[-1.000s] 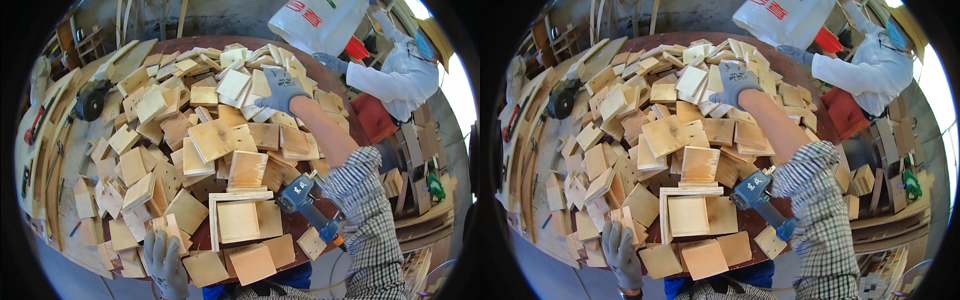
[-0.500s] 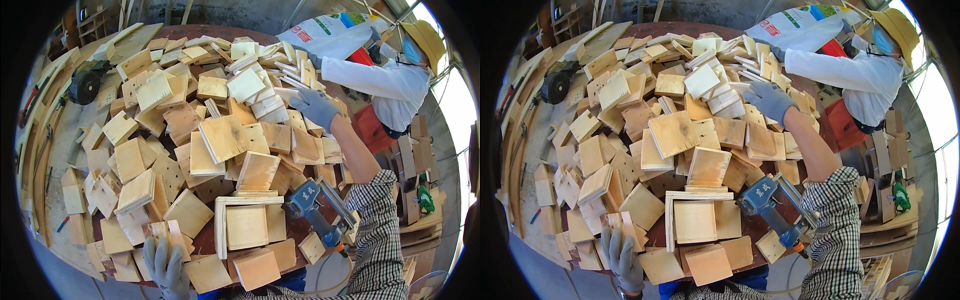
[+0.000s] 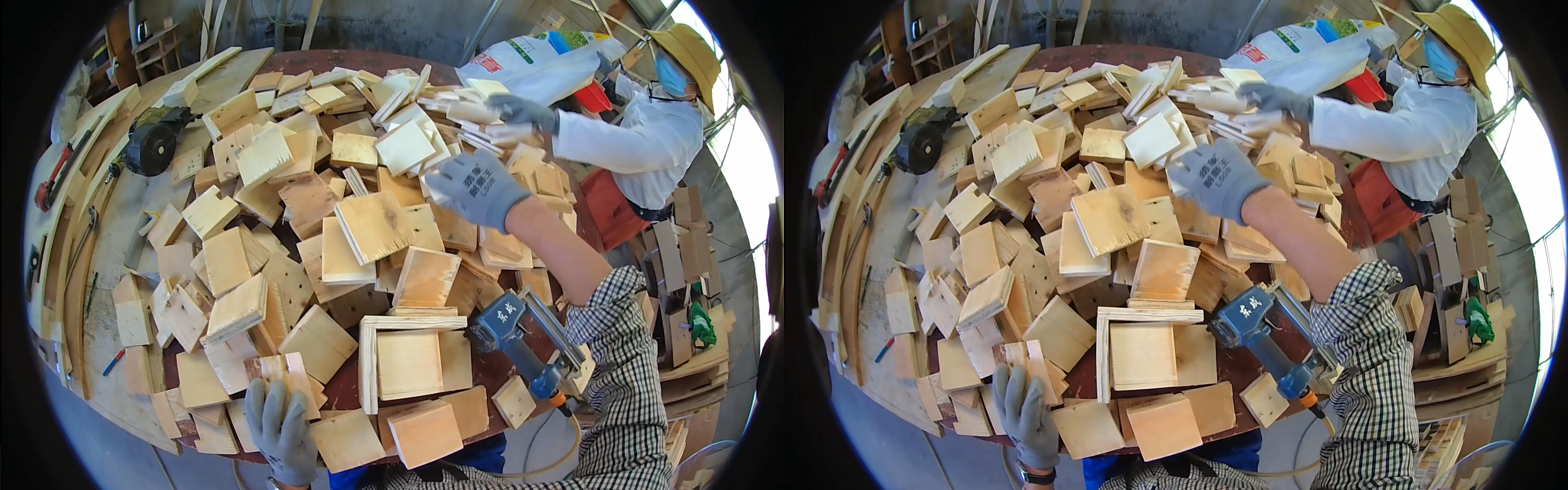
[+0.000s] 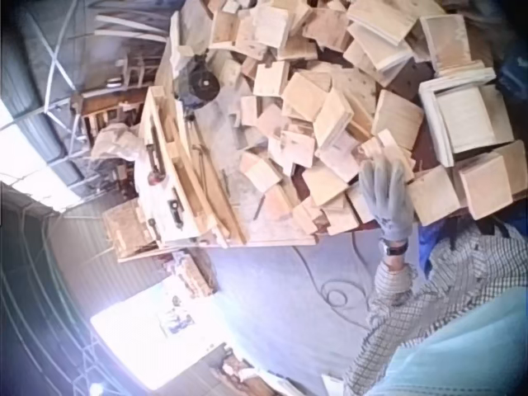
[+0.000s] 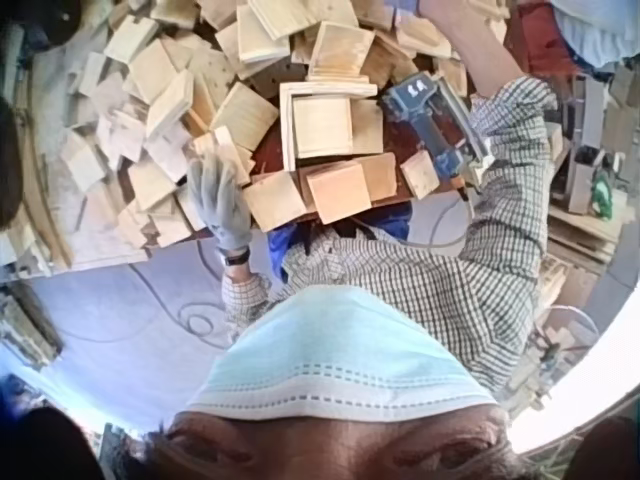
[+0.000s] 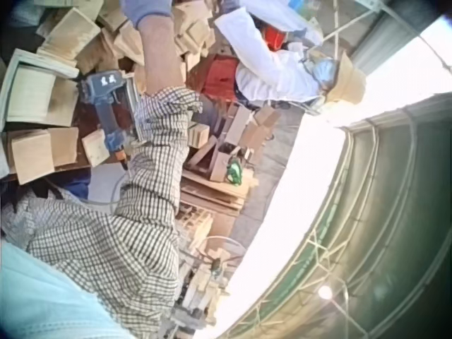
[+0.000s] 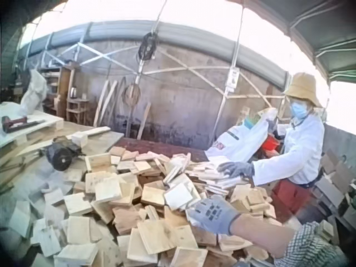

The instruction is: The person assembles small wooden boxes by hand, using a pneumatic nail gun to fasten pieces together. They repeatedly pick up wooden parts, align them into box shapes, and drive nails to secure the joints. The person works at a table covered with many wooden pieces and completed boxes.

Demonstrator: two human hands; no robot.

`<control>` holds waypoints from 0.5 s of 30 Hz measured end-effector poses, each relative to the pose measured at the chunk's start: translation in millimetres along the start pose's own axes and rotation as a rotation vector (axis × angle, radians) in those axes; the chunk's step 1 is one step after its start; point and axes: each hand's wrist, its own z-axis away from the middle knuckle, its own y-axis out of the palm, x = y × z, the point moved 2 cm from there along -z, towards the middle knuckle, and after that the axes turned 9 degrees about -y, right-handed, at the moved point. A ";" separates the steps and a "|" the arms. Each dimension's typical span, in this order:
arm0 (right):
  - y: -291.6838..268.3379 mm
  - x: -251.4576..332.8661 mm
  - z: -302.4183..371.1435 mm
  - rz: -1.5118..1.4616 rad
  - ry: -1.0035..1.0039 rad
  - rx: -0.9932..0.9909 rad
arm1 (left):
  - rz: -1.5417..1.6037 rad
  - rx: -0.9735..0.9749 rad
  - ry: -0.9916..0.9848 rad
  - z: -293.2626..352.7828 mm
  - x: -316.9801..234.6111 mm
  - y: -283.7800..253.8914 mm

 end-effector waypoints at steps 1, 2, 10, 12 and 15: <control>-6.4 -6.6 18.0 -0.029 0.001 -0.023 | 0.052 -0.004 0.019 -3.9 -3.2 9.6; 0.2 -0.1 9.9 -0.110 -0.038 -0.118 | 0.009 -0.012 0.007 -0.5 -1.6 3.2; -11.8 -67.2 5.1 -0.768 0.078 -0.569 | -0.021 -0.037 0.019 3.6 2.3 -0.9; -13.6 -106.4 20.6 -0.610 0.320 -0.538 | 0.053 -0.020 0.042 -3.4 -3.2 14.7; 5.4 -109.5 -45.8 -0.283 0.545 -0.354 | -0.037 -0.006 -0.009 1.0 -0.5 -2.2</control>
